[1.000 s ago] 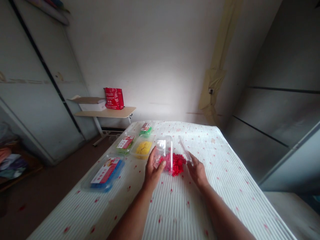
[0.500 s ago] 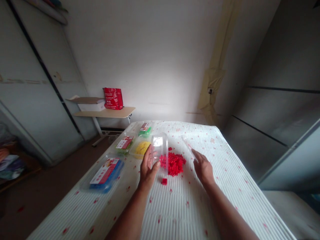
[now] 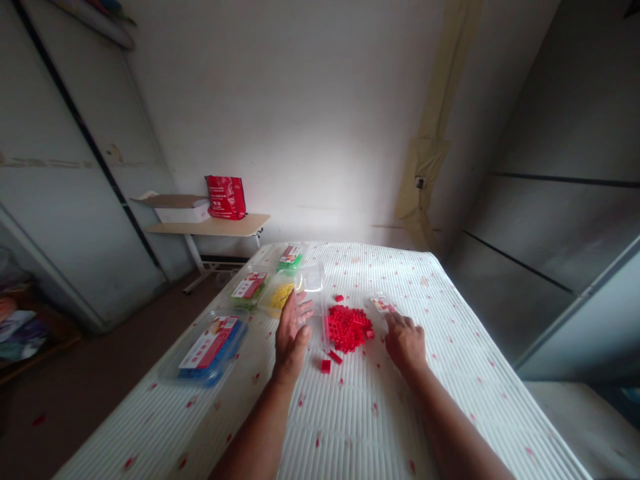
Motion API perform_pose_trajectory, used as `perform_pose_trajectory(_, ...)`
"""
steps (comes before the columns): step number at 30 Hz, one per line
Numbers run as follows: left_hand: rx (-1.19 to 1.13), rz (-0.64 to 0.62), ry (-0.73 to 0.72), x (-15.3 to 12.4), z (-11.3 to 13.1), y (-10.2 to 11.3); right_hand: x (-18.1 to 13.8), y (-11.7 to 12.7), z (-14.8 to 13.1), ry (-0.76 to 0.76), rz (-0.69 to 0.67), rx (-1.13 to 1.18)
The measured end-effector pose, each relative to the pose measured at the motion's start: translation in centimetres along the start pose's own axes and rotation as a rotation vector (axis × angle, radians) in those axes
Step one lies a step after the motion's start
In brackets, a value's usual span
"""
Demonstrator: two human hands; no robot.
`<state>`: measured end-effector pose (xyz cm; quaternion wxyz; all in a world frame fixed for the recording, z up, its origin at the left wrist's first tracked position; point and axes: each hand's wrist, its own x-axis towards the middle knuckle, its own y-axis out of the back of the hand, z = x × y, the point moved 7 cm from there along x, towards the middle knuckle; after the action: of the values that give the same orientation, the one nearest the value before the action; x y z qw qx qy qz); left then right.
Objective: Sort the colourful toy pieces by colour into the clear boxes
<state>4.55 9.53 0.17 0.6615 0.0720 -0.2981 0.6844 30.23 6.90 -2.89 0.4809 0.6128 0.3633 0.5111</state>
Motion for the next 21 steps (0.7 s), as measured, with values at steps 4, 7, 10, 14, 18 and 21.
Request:
perform_pose_trajectory(4, -0.019, -0.008, -0.020, -0.2, 0.5, -0.3, -0.1, 0.0, -0.2, -0.002, -0.030, 0.022)
perform_pose_trajectory(7, -0.063, -0.021, -0.023, -0.2, 0.5, -0.4, -0.2, 0.1, -0.2, -0.010, -0.067, 0.060)
perform_pose_trajectory(10, -0.136, -0.001, 0.042, -0.1, -0.5, 0.0, -0.2, 0.4, -0.2, -0.010, -0.068, 0.105)
perform_pose_trajectory(14, -0.260, 0.032, 0.182, 0.1, -2.3, 0.6, -0.1, 2.0, -0.9, 0.099, 0.089, 0.249)
perform_pose_trajectory(18, -0.305, 0.042, 0.228, 0.2, -2.8, 0.5, -1.3, 4.9, -3.4, 0.393, 0.273, 0.574)
perform_pose_trajectory(21, -0.371, 0.034, 0.290, -0.1, -3.2, -0.3, -3.1, 6.6, -6.0, 0.576, 0.272, 0.754)
